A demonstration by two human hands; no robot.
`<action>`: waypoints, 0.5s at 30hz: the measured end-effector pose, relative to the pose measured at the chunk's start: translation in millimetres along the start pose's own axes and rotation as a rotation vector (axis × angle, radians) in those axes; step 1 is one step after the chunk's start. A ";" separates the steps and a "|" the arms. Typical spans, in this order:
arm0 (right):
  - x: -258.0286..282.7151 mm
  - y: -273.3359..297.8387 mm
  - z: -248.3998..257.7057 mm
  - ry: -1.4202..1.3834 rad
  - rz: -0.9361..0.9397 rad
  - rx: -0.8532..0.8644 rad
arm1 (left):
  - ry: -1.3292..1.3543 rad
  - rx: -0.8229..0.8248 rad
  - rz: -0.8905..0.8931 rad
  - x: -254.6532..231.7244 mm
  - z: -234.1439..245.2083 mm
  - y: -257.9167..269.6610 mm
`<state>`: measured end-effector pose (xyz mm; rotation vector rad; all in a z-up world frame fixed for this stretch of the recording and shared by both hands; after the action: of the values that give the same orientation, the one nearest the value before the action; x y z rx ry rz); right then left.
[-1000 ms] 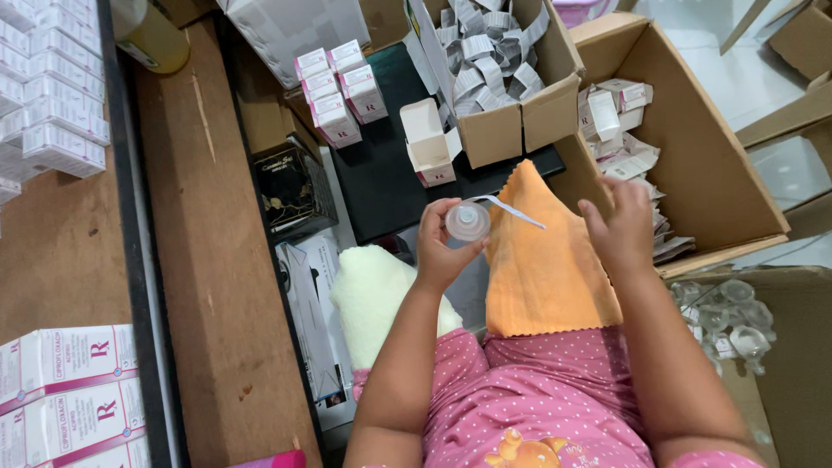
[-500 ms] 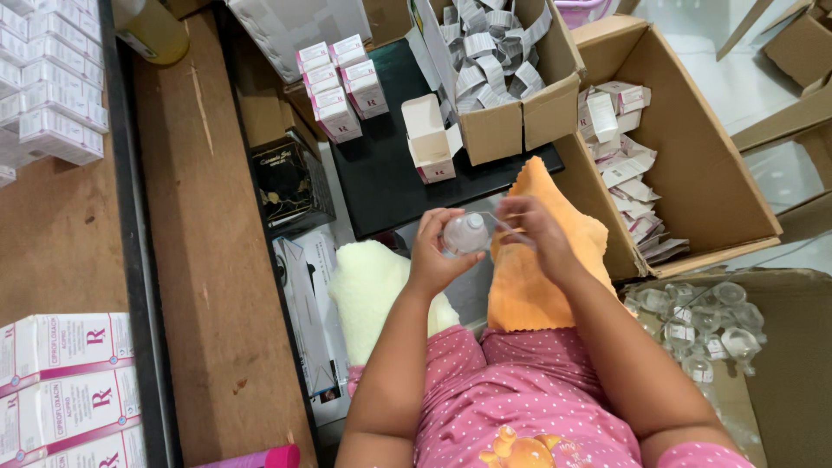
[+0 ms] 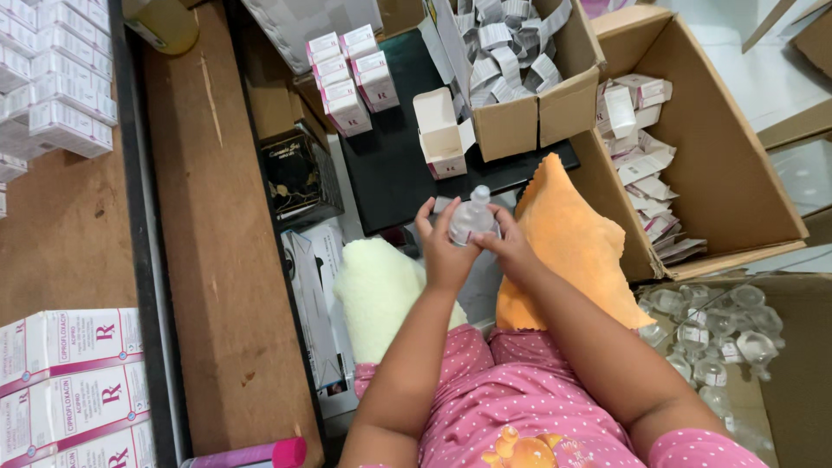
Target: The person sits on the floor and repeatedly picks small plastic bottles and white boxes from nearby cardboard containers. They place each bottle into a box, fold the flaps to close it, and set the completed package aside. The process is repeated for multiple units throughout the clip.
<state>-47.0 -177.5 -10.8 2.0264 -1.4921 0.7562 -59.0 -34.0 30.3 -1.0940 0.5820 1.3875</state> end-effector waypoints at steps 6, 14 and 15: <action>5.7 -1.4 10.7 -0.166 -0.062 -0.006 | -0.263 -0.138 -0.142 -9.9 -5.4 7.6; 2.3 -6.6 24.7 -0.113 0.019 -0.042 | 0.529 0.216 -0.036 7.5 -18.2 7.2; 2.2 -8.5 25.5 -0.114 0.041 -0.034 | 0.531 0.144 -0.013 8.0 -18.9 8.0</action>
<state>-34.8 -194.2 -28.2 2.0491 -1.6035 0.6367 -60.4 -47.8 13.1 -1.3502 1.0369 1.0205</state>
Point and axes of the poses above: each hand's wrist, its own y-axis away from the middle knuckle, its own z-axis out of the back of the hand, x = y × z, the point moved 1 cm from there along -y, towards the middle knuckle, and after that the axes turned 14 degrees about -y, right-handed, at the moved point
